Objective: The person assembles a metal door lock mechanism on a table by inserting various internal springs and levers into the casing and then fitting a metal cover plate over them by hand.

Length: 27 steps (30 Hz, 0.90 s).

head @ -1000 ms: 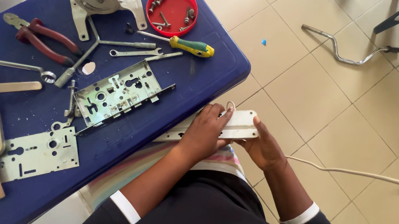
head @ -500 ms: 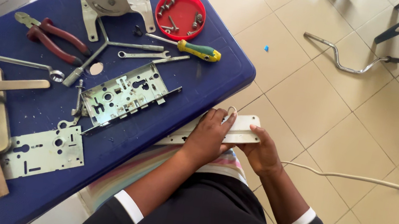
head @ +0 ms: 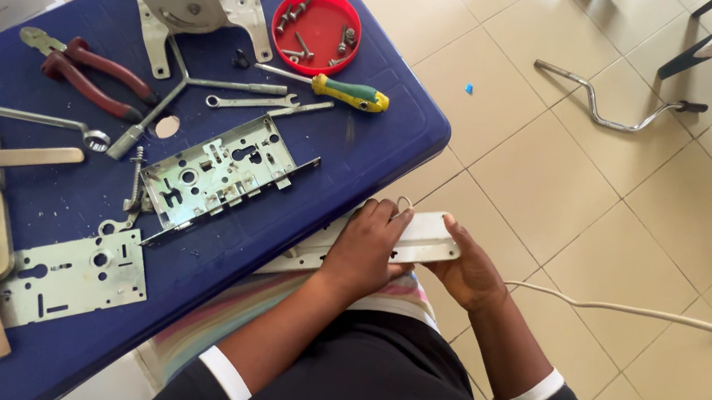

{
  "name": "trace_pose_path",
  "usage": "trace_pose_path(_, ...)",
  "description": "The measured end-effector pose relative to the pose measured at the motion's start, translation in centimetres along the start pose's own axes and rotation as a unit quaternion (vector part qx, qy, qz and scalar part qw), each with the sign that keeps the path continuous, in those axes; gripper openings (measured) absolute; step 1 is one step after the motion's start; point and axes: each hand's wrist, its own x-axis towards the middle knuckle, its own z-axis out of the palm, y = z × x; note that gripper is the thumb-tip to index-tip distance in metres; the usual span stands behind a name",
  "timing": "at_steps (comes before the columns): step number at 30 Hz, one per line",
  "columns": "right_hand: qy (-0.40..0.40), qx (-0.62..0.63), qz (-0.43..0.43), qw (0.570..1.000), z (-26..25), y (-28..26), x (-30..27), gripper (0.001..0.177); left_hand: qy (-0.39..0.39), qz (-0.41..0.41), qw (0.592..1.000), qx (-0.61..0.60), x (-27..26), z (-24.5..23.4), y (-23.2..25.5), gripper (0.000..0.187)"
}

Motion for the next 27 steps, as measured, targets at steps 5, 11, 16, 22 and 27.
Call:
trace_pose_path(5, -0.011, -0.021, 0.005, 1.0, 0.1, -0.2, 0.5, 0.052, 0.0, -0.004, 1.0, -0.003, -0.3, -0.1, 0.2, 0.075)
trace_pose_path(11, -0.011, -0.052, 0.031, 0.998, 0.0, -0.7, 0.8, 0.051, 0.001, 0.008, 1.0, 0.008, -0.7, 0.0, 0.2, 0.074)
trace_pose_path(16, -0.035, -0.094, 0.055, 0.993, 0.1, -1.9, 1.3, 0.055, 0.014, 0.025, 0.999, 0.015, -0.9, 0.2, 0.4, 0.075)
trace_pose_path(22, -0.008, -0.112, 0.044, 0.993, 0.7, -2.0, 1.5, 0.058, 0.021, 0.023, 0.999, 0.02, -1.0, 0.4, 0.3, 0.073)
trace_pose_path(27, 0.019, -0.121, 0.023, 0.992, 1.0, -1.8, 1.6, 0.058, 0.027, 0.025, 0.999, 0.019, -1.2, 0.3, 0.4, 0.075)
